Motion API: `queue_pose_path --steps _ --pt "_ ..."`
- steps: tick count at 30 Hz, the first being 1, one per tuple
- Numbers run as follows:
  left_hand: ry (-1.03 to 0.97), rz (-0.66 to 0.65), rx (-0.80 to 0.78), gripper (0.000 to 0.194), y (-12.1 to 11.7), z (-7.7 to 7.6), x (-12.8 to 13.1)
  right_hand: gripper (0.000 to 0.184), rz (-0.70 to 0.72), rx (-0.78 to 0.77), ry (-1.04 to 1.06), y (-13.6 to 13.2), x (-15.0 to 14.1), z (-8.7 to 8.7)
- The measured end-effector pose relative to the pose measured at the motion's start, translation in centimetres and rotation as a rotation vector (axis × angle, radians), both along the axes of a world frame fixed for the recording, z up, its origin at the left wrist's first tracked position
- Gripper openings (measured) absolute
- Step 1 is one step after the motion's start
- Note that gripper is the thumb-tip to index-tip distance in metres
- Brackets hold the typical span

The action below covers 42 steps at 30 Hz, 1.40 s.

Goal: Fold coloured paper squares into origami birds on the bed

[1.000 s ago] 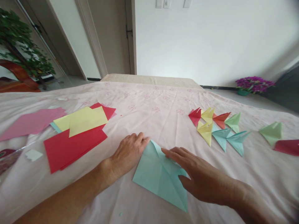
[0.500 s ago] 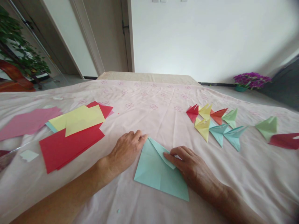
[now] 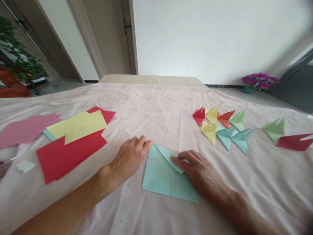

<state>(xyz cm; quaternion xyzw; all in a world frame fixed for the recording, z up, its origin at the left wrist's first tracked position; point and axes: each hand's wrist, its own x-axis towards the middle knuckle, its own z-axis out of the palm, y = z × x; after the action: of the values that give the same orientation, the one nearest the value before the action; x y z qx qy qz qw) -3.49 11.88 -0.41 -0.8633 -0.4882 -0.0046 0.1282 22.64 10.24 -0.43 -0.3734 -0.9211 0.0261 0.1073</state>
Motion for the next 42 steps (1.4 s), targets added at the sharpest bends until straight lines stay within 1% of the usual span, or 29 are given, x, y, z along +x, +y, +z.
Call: queue_pose_path --steps 5,10,13,17,20,24,28,31,35,39,42 --pt "0.009 0.007 -0.012 0.044 -0.1 0.2 0.1 0.03 0.017 0.017 -0.083 -0.2 -0.3 0.6" --pt "0.014 0.014 -0.024 0.039 0.0 0.5 0.1 0.032 0.04 0.018 -0.14 -0.5 -0.4 1.1" --pt "-0.001 0.018 -0.036 0.037 0.1 0.8 0.2 0.031 0.065 0.043 -0.167 -0.8 -0.7 1.5" --pt "-0.03 0.015 -0.062 0.035 0.1 1.3 0.3 0.022 0.023 0.089 -0.159 -1.6 -1.3 2.2" --pt "-0.014 0.018 -0.047 0.034 0.1 1.3 0.5 0.031 -0.024 0.119 -0.129 -2.4 -1.6 2.4" --pt "0.007 0.019 -0.03 0.035 0.2 1.0 0.6 0.048 -0.06 0.184 -0.055 -2.4 -2.3 1.8" --pt "0.01 0.022 -0.029 0.035 0.2 1.0 0.6 0.057 -0.118 0.234 -0.071 -1.3 -3.7 1.4" --pt "0.011 0.029 -0.025 0.035 0.2 1.0 0.7 0.056 -0.124 0.257 -0.159 -0.5 -4.8 1.8" --pt "0.015 0.02 -0.016 0.035 0.1 0.8 0.6 0.049 -0.109 0.243 -0.284 -0.2 -5.4 2.1" --pt "0.016 0.021 -0.005 0.033 0.2 0.8 0.6 0.049 -0.169 0.263 -0.269 -0.7 -4.8 1.1" --pt "0.002 0.025 -0.015 0.035 0.3 1.0 0.5 0.049 -0.191 0.297 -0.252 -1.1 -4.5 0.5"
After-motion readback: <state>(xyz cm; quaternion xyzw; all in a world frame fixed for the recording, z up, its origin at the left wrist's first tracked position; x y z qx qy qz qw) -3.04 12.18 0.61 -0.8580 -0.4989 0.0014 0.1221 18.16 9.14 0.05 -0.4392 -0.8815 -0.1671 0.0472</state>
